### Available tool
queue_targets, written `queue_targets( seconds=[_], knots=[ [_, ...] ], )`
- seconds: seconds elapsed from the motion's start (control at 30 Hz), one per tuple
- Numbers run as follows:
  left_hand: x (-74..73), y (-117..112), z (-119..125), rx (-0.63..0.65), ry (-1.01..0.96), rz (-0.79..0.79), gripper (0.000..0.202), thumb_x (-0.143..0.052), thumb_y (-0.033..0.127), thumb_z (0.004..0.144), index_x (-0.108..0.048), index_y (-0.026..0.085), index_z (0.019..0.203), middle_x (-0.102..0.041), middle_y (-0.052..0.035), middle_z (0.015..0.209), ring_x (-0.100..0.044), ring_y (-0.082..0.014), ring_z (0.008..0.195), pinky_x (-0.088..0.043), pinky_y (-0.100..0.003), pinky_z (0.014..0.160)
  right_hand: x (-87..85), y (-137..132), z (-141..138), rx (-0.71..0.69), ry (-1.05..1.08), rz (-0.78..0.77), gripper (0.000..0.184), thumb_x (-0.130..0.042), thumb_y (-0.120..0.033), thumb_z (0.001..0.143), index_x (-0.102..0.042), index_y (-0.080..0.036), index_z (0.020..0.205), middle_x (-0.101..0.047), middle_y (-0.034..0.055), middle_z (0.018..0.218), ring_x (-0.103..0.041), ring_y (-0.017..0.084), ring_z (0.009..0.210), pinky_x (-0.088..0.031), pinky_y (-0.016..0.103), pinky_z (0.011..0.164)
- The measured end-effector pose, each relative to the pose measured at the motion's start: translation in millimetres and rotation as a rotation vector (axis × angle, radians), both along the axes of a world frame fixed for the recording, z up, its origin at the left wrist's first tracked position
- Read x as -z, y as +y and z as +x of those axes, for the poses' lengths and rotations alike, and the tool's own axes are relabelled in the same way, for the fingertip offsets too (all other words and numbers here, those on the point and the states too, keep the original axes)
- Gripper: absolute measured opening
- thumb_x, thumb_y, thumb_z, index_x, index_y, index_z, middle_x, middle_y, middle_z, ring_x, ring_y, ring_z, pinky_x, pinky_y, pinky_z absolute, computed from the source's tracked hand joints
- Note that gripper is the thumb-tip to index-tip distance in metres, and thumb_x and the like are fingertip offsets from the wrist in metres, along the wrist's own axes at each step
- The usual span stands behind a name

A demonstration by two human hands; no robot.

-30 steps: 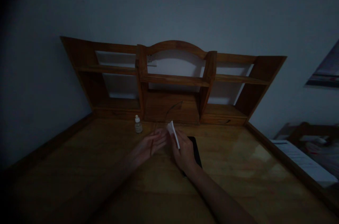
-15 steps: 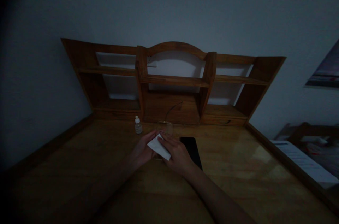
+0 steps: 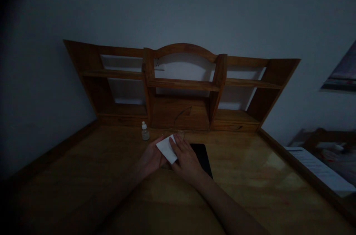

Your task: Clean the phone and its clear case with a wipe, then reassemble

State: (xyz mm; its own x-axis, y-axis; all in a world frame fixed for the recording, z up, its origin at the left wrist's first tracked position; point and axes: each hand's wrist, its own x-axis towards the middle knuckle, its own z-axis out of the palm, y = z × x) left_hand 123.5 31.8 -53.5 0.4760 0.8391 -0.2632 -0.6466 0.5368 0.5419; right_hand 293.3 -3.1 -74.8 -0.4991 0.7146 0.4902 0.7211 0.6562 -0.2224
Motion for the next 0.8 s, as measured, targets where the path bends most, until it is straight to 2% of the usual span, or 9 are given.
queue_targets(
  seconds=[0.13, 0.27, 0.4, 0.5, 0.6, 0.8],
  knots=[
    [4.5, 3.9, -1.2, 0.015, -0.009, -0.01, 0.03, -0.049, 0.033, 0.097, -0.067, 0.009, 0.103, -0.073, -0.0088, 0.089, -0.069, -0.0204, 0.078, -0.053, -0.033, 0.082, -3.4, -1.3, -1.9, -0.042, -0.024, -0.002, 0.08, -0.056, -0.025, 0.091, -0.014, -0.021, 0.159, -0.015, 0.012, 0.164, -0.014, 0.028, 0.151, -0.022, 0.056, 0.121],
    [1.2, 2.3, -1.0, -0.018, 0.019, -0.031, 0.031, -0.049, 0.033, 0.097, -0.067, 0.008, 0.102, -0.073, -0.0092, 0.089, -0.069, -0.0208, 0.078, -0.052, -0.033, 0.082, -3.6, -2.9, -4.7, -0.078, -0.011, 0.0, 0.081, -0.057, -0.031, 0.093, -0.01, -0.022, 0.159, -0.017, 0.0109, 0.164, -0.016, 0.028, 0.151, -0.024, 0.055, 0.121],
    [0.0, 1.0, -1.7, -0.012, 0.088, -0.056, 0.032, -0.05, 0.037, 0.096, -0.067, 0.01, 0.101, -0.072, -0.0104, 0.087, -0.068, -0.0224, 0.075, -0.051, -0.034, 0.077, -5.3, -5.6, -7.0, -0.089, -0.006, -0.036, 0.082, -0.058, -0.039, 0.095, -0.012, -0.02, 0.159, -0.018, 0.0126, 0.164, -0.018, 0.028, 0.151, -0.025, 0.053, 0.121],
    [2.4, 1.9, -2.3, -0.016, 0.074, -0.05, 0.033, -0.052, 0.038, 0.095, -0.066, 0.01, 0.103, -0.072, -0.0114, 0.091, -0.069, -0.0242, 0.08, -0.051, -0.035, 0.079, -7.4, -7.2, -7.6, -0.103, -0.002, -0.041, 0.083, -0.058, -0.045, 0.094, -0.013, -0.021, 0.159, -0.017, 0.0136, 0.163, -0.019, 0.029, 0.15, -0.027, 0.054, 0.12],
    [1.5, 1.0, -2.1, -0.017, 0.061, -0.033, 0.033, -0.052, 0.037, 0.094, -0.066, 0.009, 0.104, -0.072, -0.0123, 0.095, -0.068, -0.0242, 0.085, -0.051, -0.034, 0.082, -9.0, -8.3, -7.3, -0.114, -0.009, -0.04, 0.082, -0.057, -0.046, 0.095, -0.012, -0.021, 0.159, -0.015, 0.013, 0.164, -0.018, 0.029, 0.15, -0.028, 0.054, 0.12],
    [-0.3, -1.4, -2.6, -0.013, 0.078, 0.004, 0.029, -0.055, 0.035, 0.093, -0.067, 0.009, 0.1, -0.072, -0.0107, 0.09, -0.068, -0.0231, 0.078, -0.05, -0.033, 0.078, -11.4, -10.2, -6.7, -0.104, -0.044, -0.052, 0.078, -0.054, -0.048, 0.096, -0.013, -0.025, 0.159, -0.011, 0.0095, 0.165, -0.014, 0.028, 0.151, -0.025, 0.053, 0.12]
  ],
)
